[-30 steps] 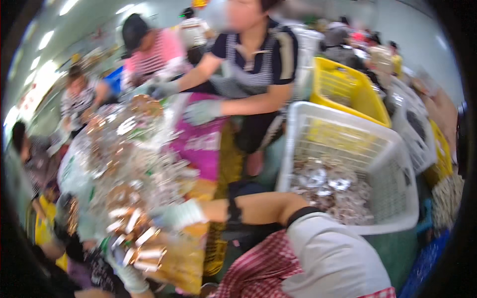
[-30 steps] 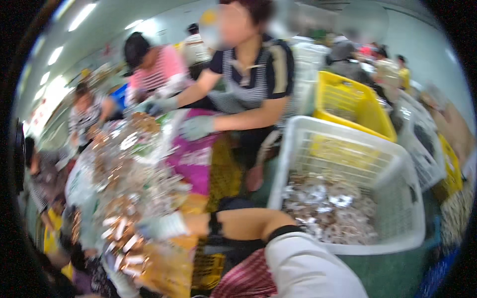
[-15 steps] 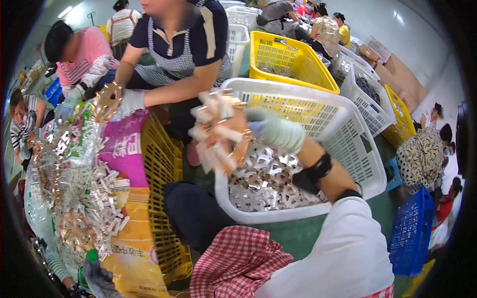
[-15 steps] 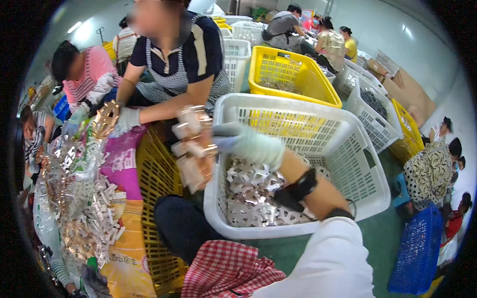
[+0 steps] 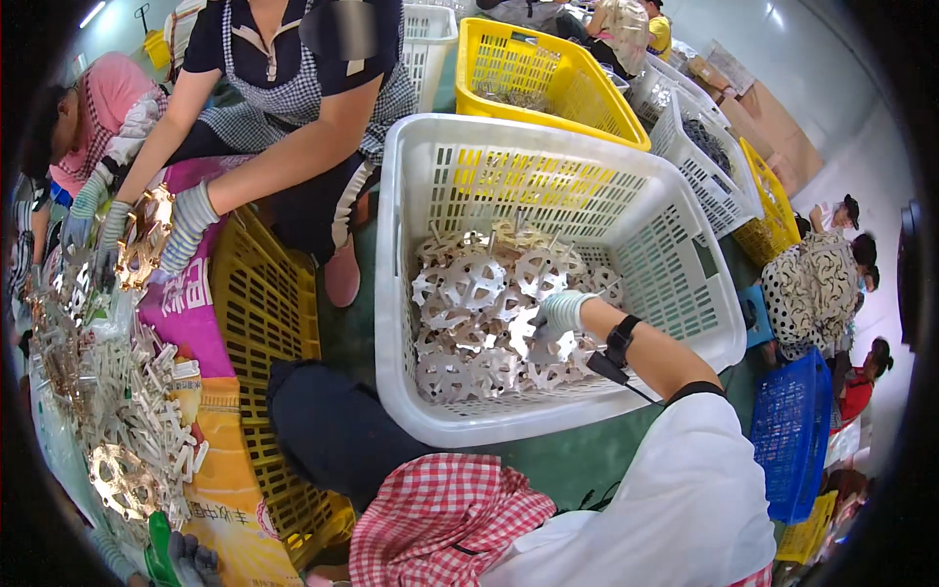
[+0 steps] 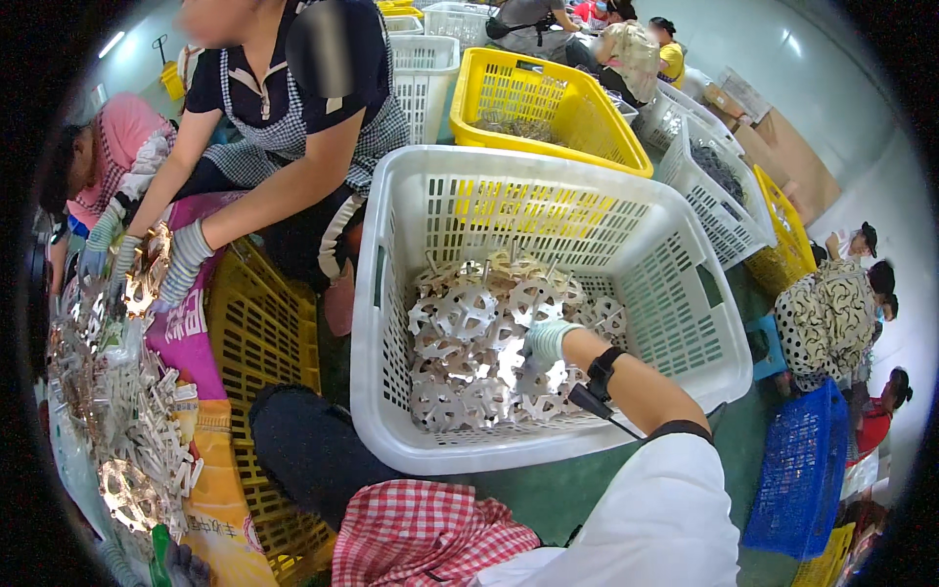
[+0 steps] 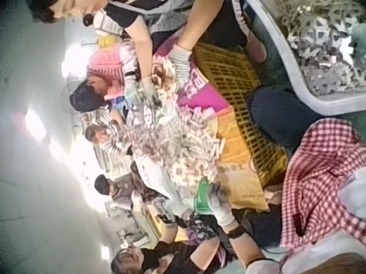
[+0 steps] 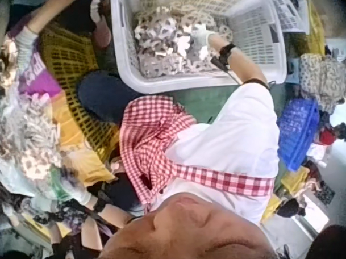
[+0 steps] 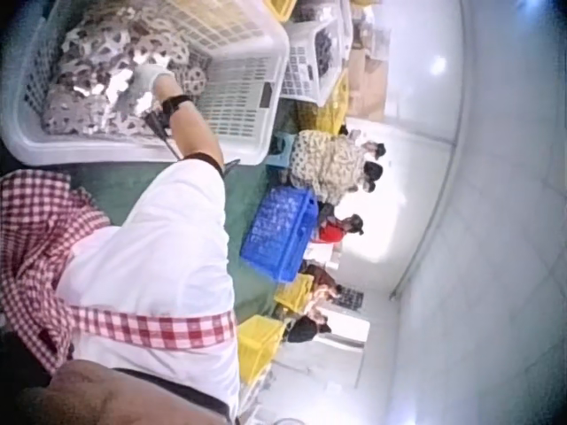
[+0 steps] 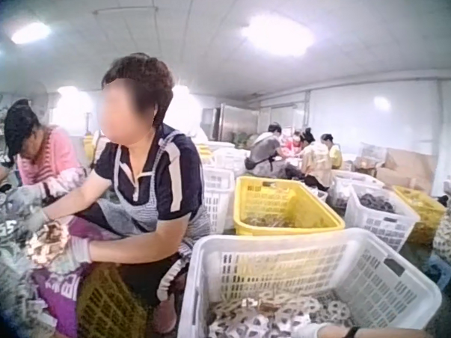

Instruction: The person sits at a table with other workers, picking up small white plastic pieces and inserting them into a circular metal component. They repeatedly perform this insertion action and place the assembled units into a white basket.

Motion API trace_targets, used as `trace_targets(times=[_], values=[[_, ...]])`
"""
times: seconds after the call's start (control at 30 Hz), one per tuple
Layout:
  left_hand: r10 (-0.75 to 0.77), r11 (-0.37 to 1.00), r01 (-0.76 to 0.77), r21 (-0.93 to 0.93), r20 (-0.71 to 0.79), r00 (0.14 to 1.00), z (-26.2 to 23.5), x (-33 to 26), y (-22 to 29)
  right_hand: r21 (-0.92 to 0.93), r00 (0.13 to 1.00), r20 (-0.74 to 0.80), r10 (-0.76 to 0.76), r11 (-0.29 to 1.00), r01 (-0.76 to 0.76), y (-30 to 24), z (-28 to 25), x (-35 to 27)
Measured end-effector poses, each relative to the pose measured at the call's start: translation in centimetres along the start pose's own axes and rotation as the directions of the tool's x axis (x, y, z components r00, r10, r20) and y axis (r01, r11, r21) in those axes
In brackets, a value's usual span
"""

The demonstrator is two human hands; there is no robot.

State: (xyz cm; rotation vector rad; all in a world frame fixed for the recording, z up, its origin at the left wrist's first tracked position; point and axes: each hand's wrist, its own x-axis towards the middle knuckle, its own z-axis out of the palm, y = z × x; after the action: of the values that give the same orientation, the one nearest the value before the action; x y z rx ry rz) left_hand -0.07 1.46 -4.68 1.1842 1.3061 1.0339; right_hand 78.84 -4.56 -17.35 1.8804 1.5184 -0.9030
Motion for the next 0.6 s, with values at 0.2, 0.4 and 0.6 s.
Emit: trace_targets(times=[0.2,0.4,0.6], values=[[-0.04,0.991,0.046,-0.128,0.045,0.998,0.5,0.6,0.0,-0.149,0.988,-0.109,-0.111,0.984,0.094,-3.4,3.0,3.3],[0.106,0.963,-0.123,-0.241,-0.082,0.991,-5.3,-0.4,-4.7,-0.093,0.977,-0.107,-0.183,0.98,0.173,-3.8,3.7,5.7],[0.094,0.995,-0.094,-0.025,0.001,0.996,-1.8,-1.6,2.2,0.026,0.943,-0.234,-0.236,0.968,0.249,-9.5,-7.3,-1.1]])
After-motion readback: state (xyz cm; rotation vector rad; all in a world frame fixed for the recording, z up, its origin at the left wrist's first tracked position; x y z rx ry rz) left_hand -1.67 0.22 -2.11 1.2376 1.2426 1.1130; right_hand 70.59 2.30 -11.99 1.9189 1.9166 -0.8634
